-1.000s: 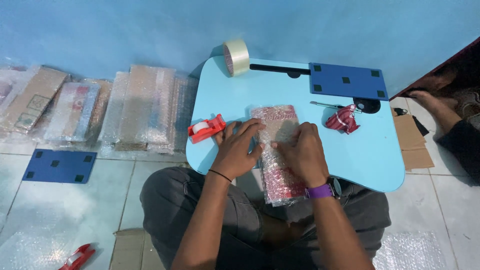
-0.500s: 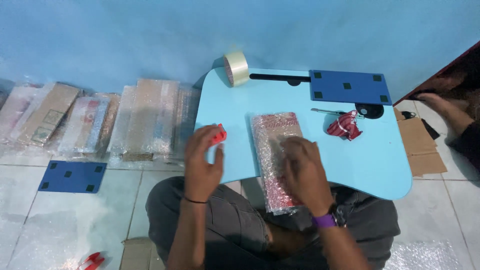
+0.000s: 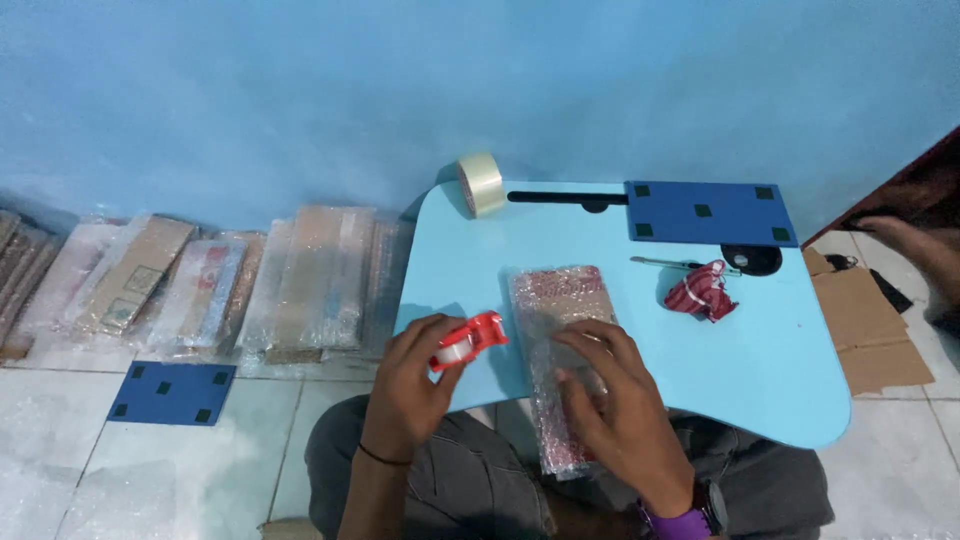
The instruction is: Wrapping small items in bubble wrap and securing them with adhesive tape using a dispenser.
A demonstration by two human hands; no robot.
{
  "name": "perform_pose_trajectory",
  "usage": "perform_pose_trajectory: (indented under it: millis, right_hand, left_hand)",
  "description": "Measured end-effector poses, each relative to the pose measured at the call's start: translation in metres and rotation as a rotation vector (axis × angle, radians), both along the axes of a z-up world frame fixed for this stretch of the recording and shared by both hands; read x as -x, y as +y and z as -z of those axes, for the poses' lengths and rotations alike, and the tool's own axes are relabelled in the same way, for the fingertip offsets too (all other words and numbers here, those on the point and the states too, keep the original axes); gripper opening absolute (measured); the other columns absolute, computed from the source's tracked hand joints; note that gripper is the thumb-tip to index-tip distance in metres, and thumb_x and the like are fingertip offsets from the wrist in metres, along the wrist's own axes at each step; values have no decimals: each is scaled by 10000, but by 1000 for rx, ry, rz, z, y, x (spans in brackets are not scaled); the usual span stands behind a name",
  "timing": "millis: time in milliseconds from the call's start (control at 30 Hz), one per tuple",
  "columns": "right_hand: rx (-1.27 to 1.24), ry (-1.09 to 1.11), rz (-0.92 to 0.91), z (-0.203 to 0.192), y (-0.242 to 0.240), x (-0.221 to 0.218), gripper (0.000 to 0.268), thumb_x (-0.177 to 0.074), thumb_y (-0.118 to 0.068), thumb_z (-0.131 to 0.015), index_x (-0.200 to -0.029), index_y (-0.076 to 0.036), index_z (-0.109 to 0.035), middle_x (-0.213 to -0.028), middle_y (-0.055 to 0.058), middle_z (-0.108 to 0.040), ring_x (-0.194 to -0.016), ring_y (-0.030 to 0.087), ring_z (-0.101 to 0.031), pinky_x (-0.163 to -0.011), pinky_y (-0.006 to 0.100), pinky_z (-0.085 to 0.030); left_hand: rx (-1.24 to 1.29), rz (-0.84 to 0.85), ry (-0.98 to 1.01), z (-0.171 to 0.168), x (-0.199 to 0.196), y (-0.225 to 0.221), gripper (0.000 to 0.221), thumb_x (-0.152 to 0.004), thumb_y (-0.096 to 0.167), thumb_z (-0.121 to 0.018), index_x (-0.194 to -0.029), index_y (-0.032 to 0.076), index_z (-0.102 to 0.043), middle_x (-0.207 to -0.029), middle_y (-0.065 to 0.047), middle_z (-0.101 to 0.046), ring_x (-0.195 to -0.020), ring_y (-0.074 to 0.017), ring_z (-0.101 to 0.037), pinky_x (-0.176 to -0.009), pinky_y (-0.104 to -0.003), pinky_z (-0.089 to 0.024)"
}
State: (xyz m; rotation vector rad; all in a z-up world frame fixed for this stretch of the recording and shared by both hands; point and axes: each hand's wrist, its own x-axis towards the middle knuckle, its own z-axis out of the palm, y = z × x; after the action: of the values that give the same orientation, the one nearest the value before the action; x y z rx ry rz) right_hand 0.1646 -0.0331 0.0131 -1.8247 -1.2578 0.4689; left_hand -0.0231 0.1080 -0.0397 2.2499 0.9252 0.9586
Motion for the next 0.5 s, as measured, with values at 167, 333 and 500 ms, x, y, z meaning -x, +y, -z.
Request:
perform_pose_trajectory:
  millis: [167,333,500]
  right_hand:
    - [-26,-156,-238,-15,1,2,453,-863,-228,-698,-1304,-129,-666,-1464,103,-481,-1342,314,-471,-1052,464,-431]
    - [2,-239,-265,-22,1,-1,387,-858,-299,-744,-1164,-65,-711,-1461,121,-497,-1323,352,-467,-1057,492,-391]
    - [291,16,-273,-40,-1,-1,144,-851,-259,-771,-839,-118,-746,-1422,-32,-635,-1217,191,-662,-972,408,-529]
  left_hand:
    - [-67,136,2,-32,-4,-32,547,-718,-3,-763,-1254,70,-678,-1285,-99,-652,-1131,-276,-628,-952,-399,-527]
    - [-172,233,-27,-50,-6,-45,536,-677,-36,-726,-1206,38,-681,-1265,-112,-649,-1107,-288,-622,-981,-416,-495]
    - [-128,301,4,-54,-14,-52,485,-719,42,-774,-1180,34,-625,-1227,-112,-653,-1122,-272,-629,-973,-416,-471]
